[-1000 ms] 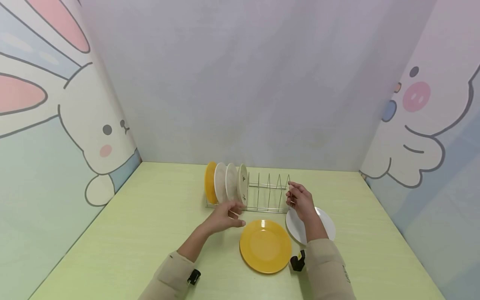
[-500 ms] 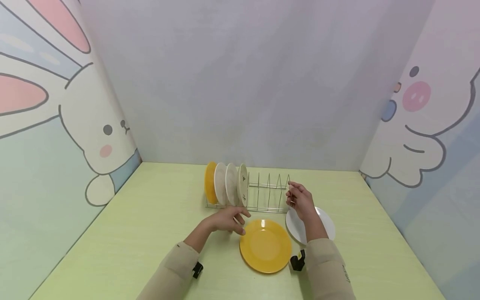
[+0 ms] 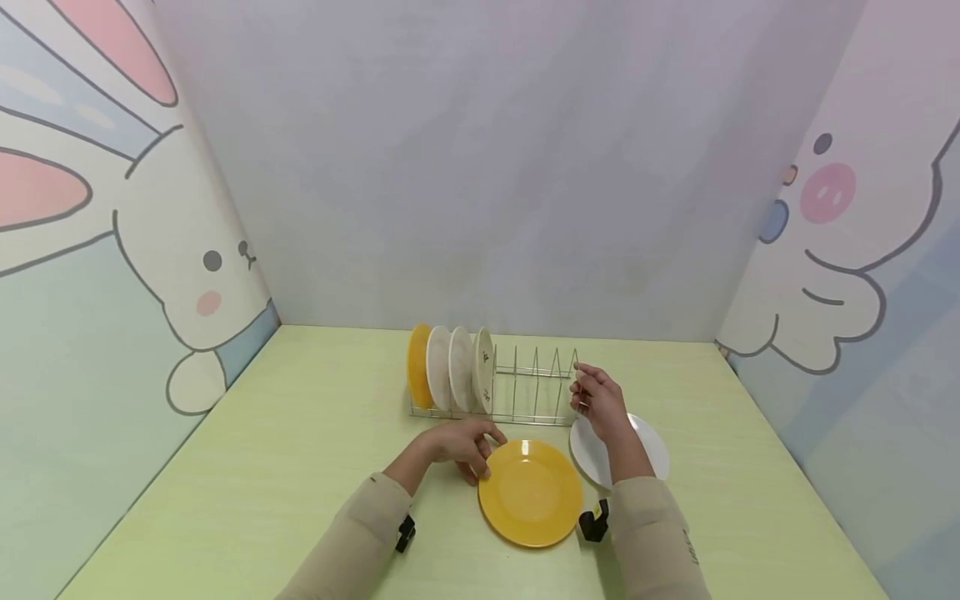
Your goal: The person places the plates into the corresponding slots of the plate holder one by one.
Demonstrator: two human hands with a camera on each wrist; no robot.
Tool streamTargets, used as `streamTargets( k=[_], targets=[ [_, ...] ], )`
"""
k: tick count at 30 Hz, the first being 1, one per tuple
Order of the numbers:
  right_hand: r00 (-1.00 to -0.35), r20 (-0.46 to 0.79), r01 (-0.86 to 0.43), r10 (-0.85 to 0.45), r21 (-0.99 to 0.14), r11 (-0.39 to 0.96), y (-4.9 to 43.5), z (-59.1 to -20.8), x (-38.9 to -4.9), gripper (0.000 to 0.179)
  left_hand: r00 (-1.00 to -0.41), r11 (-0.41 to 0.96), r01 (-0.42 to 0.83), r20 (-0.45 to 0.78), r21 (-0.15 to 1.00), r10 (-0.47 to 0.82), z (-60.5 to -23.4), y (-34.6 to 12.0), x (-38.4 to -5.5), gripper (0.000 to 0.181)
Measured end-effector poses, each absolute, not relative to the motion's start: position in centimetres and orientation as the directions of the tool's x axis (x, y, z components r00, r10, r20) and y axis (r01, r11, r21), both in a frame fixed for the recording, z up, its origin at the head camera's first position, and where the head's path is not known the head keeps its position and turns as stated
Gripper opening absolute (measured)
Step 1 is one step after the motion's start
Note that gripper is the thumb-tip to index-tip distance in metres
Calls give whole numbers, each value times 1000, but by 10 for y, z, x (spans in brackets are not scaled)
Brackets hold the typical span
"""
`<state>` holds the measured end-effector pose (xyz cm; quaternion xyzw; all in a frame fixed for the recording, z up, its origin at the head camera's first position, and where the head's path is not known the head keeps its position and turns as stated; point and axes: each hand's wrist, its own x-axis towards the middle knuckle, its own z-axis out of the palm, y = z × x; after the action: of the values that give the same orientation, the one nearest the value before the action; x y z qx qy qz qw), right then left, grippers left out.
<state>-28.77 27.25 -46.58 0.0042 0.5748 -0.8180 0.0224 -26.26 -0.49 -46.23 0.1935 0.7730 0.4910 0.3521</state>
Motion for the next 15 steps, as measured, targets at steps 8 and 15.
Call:
streamTargets(
  k=[8, 15],
  targets=[
    [-999, -21, 32, -36, -938, -346, 272, -466, -287, 16, -639, 451, -71, -388, 890, 664, -467, -4, -265, 50],
    [-999, -20, 30, -31, -940, -340, 273, -467, -287, 16, -613, 425, -76, -378, 902, 694, -466, -5, -265, 50]
  ],
)
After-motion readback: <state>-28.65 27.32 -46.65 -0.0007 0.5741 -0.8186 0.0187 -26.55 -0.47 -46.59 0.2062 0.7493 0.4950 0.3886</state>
